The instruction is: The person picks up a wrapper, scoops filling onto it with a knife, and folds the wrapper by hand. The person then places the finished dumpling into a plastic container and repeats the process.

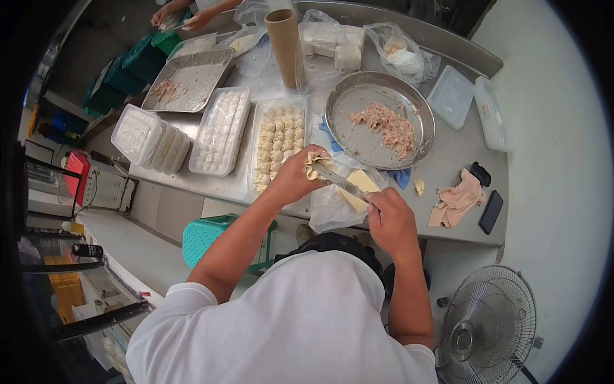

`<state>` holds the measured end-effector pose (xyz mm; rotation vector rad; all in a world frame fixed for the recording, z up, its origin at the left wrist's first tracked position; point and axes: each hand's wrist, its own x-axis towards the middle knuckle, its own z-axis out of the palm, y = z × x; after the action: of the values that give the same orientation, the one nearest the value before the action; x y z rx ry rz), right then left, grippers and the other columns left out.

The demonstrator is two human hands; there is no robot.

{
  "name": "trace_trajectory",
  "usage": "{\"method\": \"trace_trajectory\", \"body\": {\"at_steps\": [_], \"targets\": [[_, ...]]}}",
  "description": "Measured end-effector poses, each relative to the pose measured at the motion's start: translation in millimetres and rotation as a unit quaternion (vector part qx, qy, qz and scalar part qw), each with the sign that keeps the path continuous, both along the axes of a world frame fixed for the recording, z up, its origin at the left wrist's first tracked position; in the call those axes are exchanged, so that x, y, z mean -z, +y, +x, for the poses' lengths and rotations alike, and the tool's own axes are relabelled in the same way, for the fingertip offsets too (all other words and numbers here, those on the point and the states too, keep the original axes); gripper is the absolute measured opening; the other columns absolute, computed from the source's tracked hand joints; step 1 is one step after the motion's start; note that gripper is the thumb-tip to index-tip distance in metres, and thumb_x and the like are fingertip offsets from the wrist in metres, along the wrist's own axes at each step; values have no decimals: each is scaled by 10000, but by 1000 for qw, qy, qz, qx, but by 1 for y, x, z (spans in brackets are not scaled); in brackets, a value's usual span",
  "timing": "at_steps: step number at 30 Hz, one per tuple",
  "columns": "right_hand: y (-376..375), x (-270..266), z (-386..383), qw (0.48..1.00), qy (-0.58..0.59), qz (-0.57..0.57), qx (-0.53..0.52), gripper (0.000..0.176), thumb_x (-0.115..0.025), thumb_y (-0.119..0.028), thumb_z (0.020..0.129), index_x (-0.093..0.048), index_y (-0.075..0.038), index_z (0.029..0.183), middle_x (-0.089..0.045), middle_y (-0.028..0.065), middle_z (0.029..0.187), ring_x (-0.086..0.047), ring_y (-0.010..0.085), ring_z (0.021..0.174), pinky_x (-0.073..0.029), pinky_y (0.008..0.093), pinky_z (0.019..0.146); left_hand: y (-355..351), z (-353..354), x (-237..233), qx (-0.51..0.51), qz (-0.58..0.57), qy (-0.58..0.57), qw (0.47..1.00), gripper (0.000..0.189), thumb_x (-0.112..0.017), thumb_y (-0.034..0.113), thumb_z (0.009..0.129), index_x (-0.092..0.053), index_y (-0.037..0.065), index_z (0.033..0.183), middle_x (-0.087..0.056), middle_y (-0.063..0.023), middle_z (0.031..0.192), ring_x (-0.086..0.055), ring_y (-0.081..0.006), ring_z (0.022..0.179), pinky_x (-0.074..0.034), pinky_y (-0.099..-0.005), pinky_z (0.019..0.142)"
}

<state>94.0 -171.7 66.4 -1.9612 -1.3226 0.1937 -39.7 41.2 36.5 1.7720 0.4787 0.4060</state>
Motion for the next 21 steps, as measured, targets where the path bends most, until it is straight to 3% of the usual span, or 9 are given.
{"method": "trace_trajectory", "body": {"at_steps": [2, 6, 8, 13, 15, 16, 18, 19, 21], "targets": [[0, -7, 6, 1000, -14, -19, -14, 205, -614, -11, 813, -677, -48, 1005, -588, 119, 853, -608, 308, 755, -497, 375, 679, -1, 0, -6, 15, 75, 64, 995, 399, -799, 54, 758, -584, 62, 1094, -653, -42, 1006, -622, -171, 978, -494, -325, 878], [-10, -16, 36, 998, -6, -54, -41, 158, -626, -40, 806, -664, -35, 959, -584, 121, 832, -598, 295, 734, -487, 378, 661, -5, 6, 27, -34, 222, 22, 974, 302, -784, 96, 796, -599, 36, 1027, -637, -38, 922, -624, -144, 865, -527, -316, 784], [-14, -15, 50, 998, 39, -35, -26, 138, -643, -60, 808, -658, -37, 944, -595, 101, 824, -588, 257, 700, -475, 358, 641, -14, 13, 29, -132, -81, 26, 988, 232, -745, 142, 860, -595, 24, 993, -607, -32, 845, -613, -116, 724, -548, -292, 668], [-12, 37, 64, 978, 197, -67, -15, 124, -699, -137, 847, -639, -37, 888, -608, 28, 763, -541, 135, 629, -430, 291, 591, -64, 41, 10, -208, -156, -54, 964, 188, -668, 181, 940, -589, 11, 949, -575, -25, 765, -590, -96, 653, -553, -266, 605], [-9, 59, 53, 918, 395, -15, -37, 215, -725, -224, 879, -632, -38, 934, -594, -12, 711, -492, 69, 559, -383, 244, 509, -85, 55, 12, -231, -201, -94, 947, 203, -656, 203, 953, -589, 12, 937, -573, -24, 754, -586, -101, 654, -550, -265, 604], [-6, 52, 45, 916, 398, -19, -45, 215, -725, -224, 879, -632, -38, 934, -594, -12, 711, -492, 69, 559, -383, 244, 509, -95, 62, 14, -212, -250, -113, 938, 230, -625, 237, 970, -594, 10, 994, -591, -40, 808, -593, -111, 706, -547, -274, 654], [-1, 38, 31, 788, 612, 24, -61, 280, -706, -269, 910, -602, -34, 1022, -540, -37, 660, -422, 37, 490, -325, 218, 431, -113, 73, 19, -169, -346, -150, 911, 318, -563, 304, 1006, -603, 5, 1108, -627, -72, 916, -609, -131, 811, -540, -292, 753], [2, 49, 29, 739, 671, 32, -45, 283, -680, -276, 931, -571, -51, 1063, -495, -54, 666, -354, 21, 444, -281, 206, 381, -120, 74, 21, -145, -393, -168, 892, 371, -532, 338, 1023, -608, 3, 1165, -645, -88, 970, -617, -141, 864, -537, -301, 803], [5, 52, 29, 717, 694, 58, -34, 248, -666, -257, 939, -566, -58, 1047, -469, -59, 661, -348, 23, 443, -285, 208, 383, -128, 73, 25, -150, -382, -186, 893, 354, -555, 308, 1012, -608, 2, 1184, -644, -101, 1038, -614, -161, 956, -520, -310, 844]]}}
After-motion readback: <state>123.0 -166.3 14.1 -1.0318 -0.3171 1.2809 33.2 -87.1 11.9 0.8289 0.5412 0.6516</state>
